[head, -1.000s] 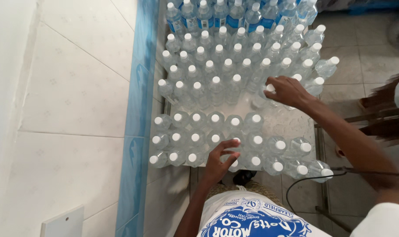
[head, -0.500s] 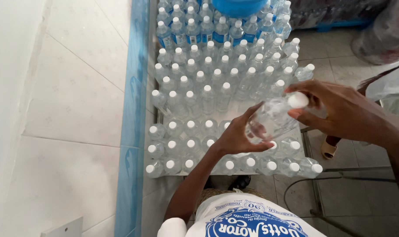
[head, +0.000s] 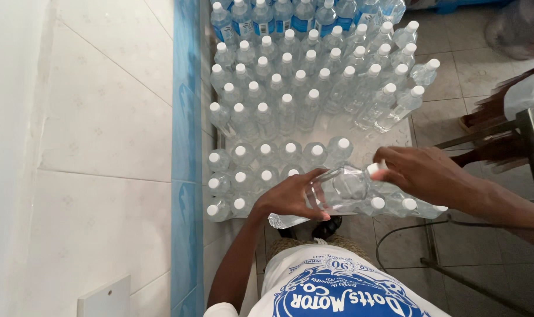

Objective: The person repeatedly picks up clear plastic water bottles from a table, places white caps on them, and secures the caps by hand. The capped bottles are then placed back onto the table among other bottles.

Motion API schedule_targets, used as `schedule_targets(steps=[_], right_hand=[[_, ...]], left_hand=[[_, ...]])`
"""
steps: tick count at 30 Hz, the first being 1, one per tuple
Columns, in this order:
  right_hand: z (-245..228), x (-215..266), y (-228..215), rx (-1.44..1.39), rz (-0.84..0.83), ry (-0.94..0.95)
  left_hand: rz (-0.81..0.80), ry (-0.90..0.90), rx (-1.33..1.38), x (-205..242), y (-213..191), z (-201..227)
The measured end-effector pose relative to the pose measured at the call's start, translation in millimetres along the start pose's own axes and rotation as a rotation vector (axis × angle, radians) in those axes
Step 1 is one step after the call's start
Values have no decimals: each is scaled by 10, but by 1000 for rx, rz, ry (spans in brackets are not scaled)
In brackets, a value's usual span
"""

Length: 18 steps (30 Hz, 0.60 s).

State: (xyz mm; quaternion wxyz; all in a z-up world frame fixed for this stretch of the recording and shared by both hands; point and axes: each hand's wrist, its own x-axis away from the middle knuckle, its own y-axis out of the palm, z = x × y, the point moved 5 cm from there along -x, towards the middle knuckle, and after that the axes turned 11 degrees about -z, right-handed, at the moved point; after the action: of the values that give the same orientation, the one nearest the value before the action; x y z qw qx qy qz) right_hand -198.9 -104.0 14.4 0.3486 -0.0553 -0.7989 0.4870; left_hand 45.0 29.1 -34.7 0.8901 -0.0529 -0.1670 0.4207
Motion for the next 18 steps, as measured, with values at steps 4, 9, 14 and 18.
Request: schedule_targets(steps=[4, 9, 14, 18], right_hand=[[-168, 185, 73, 782, 327, -594], [-11, 54, 626, 1, 86, -361], [-73, 260, 735, -138, 89, -119], [-540, 736, 253, 481, 790, -681]], left_hand=[[-131, -149, -37, 37, 84, -228], [-289, -2, 69, -13, 235, -240], [-336, -89, 104, 29, 262, -77], [-640, 203, 315, -320, 549, -392]])
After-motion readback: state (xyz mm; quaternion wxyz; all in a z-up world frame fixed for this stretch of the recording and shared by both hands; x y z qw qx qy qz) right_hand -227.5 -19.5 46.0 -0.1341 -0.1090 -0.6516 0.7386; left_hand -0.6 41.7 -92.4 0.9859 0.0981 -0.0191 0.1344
